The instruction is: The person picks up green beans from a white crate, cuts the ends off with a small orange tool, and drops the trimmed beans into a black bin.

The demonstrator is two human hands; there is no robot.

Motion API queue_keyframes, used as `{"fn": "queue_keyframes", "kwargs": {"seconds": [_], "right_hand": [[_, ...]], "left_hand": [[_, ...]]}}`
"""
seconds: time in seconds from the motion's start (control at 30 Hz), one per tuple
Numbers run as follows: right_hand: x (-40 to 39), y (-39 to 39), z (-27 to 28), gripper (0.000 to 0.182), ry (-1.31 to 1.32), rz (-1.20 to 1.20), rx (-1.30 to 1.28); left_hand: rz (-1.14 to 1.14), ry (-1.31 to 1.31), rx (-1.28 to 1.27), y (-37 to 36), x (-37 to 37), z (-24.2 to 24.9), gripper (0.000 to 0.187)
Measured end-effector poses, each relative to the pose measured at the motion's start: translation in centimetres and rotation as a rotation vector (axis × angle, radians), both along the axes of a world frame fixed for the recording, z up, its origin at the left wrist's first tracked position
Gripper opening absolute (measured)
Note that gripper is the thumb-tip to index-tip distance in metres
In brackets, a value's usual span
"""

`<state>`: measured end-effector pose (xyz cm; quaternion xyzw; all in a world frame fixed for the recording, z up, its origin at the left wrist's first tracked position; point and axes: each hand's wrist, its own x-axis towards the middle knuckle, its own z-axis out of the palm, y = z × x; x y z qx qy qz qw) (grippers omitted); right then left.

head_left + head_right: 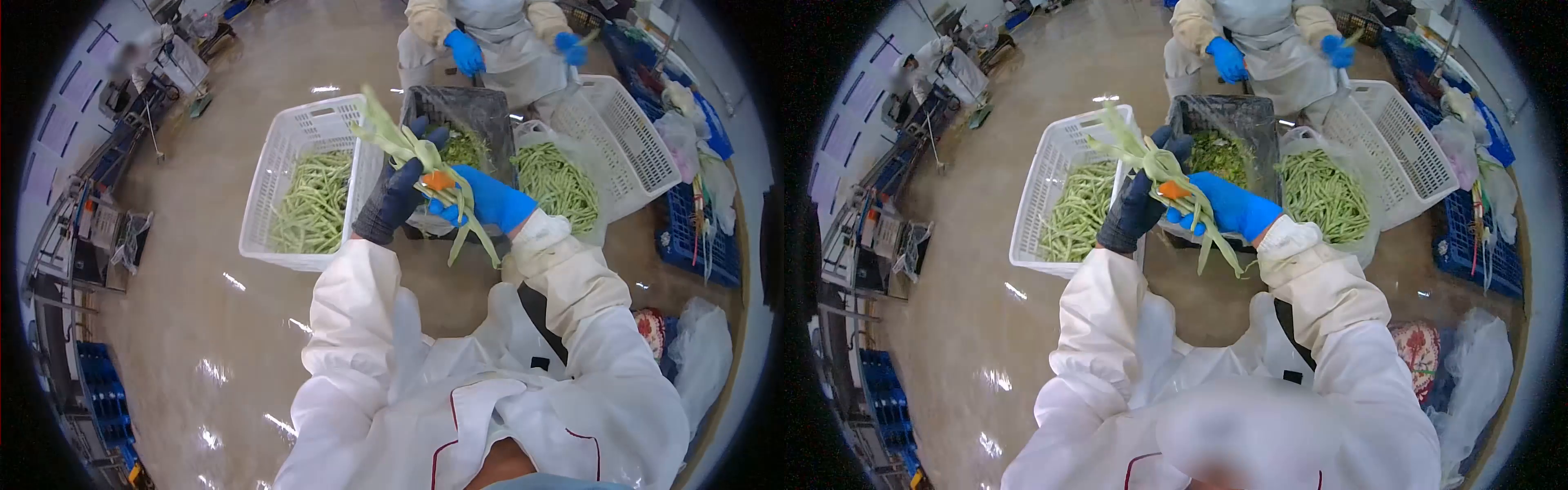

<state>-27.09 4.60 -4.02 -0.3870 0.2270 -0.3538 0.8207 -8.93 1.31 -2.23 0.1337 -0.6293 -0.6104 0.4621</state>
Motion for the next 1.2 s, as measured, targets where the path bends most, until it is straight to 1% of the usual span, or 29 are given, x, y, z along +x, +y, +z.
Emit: {"fn": "queue_keyframes", "kwargs": {"seconds": [0.07, 0.1, 0.17, 0.2, 0.23, 0.27, 0.33, 0.37, 0.47, 0.5, 0.6, 0.63, 0.67, 0.73, 0.83, 0.93, 0.97, 1.07, 1.13, 1.17, 1.2], "right_hand": [[-0.1, -0.5, -0.2, 0.034, -0.187, 0.181, 0.122], [0.3, -0.1, 0.0, 0.038, -0.142, 0.104, 0.107], [1.5, -0.1, 0.1, 0.035, 0.052, 0.007, 0.003], [1.6, -0.2, 0.2, 0.036, 0.061, -0.010, 0.010], [1.7, -0.2, 0.3, 0.037, 0.070, -0.027, 0.017], [1.9, -0.3, 0.5, 0.038, 0.079, -0.044, 0.024], [1.9, -1.1, 1.4, 0.039, -0.071, -0.036, 0.292], [2.0, -0.9, 1.9, 0.043, -0.115, -0.077, 0.320], [0.2, -1.6, 1.7, 0.046, 0.086, 0.003, 0.184], [-0.2, -1.7, 2.4, 0.047, 0.158, 0.009, 0.182], [-2.8, -3.8, 0.4, 0.047, 0.194, -0.060, 0.022], [-3.4, -4.5, 0.8, 0.046, 0.247, -0.100, 0.141], [-4.6, -5.3, 0.1, 0.044, 0.150, -0.154, 0.190], [-7.7, -6.6, -2.2, 0.040, -0.042, -0.254, 0.287], [-9.2, -6.8, -2.0, 0.034, 0.221, -0.666, 0.123], [-8.2, -6.3, -0.2, 0.031, 0.441, -0.804, -0.051], [-6.9, -6.3, 0.2, 0.029, 0.476, -0.921, -0.203], [-3.2, -5.2, 1.1, 0.025, 0.566, -1.010, -0.730], [-1.1, -3.5, 2.8, 0.030, 0.759, -0.746, -0.792], [-0.2, -2.9, 3.4, 0.033, 0.848, -0.608, -0.818], [0.6, -2.6, 3.2, 0.031, 0.929, -0.585, -0.865]], "left_hand": [[-0.153, 0.264, 0.275, 0.1, -0.2, 0.2, 0.067], [-0.014, 0.179, 0.269, 0.0, -0.3, 0.3, 0.067], [0.112, 0.102, 0.215, -0.1, 0.0, 0.3, 0.061], [0.173, 0.065, 0.186, -0.1, 0.1, 0.4, 0.058], [0.206, 0.192, 0.357, -0.1, -0.1, 0.8, 0.048], [0.252, 0.201, 0.377, -0.3, -0.1, 0.6, 0.045], [0.348, 0.216, 0.414, -0.9, 0.1, 0.3, 0.040], [0.382, 0.229, 0.402, -1.0, 0.0, 0.1, 0.038], [0.472, 0.269, 0.356, -1.4, -0.9, -0.6, 0.031], [0.491, 0.308, 0.366, -2.6, -0.4, -1.4, 0.030], [0.583, 0.440, 0.394, -4.3, 1.4, -1.0, 0.027], [0.655, 0.494, 0.441, -4.6, 1.9, -0.5, 0.021], [0.645, 0.544, 0.407, -5.2, 3.0, -1.0, 0.020], [0.681, 0.650, 0.481, -5.7, 4.3, -1.0, 0.017], [0.749, 0.688, 0.504, -5.7, 5.4, -1.2, 0.014], [0.790, 0.627, 0.473, -5.4, 5.1, -1.4, 0.012], [0.809, 0.588, 0.429, -5.4, 4.9, -1.4, 0.012], [0.875, 0.441, 0.305, -5.2, 4.0, -1.6, 0.013], [0.932, 0.308, 0.219, -4.7, 3.2, -1.4, 0.017], [0.926, 0.273, 0.192, -4.4, 2.8, -1.2, 0.018], [0.920, 0.237, 0.165, -4.2, 2.3, -1.2, 0.020]]}}
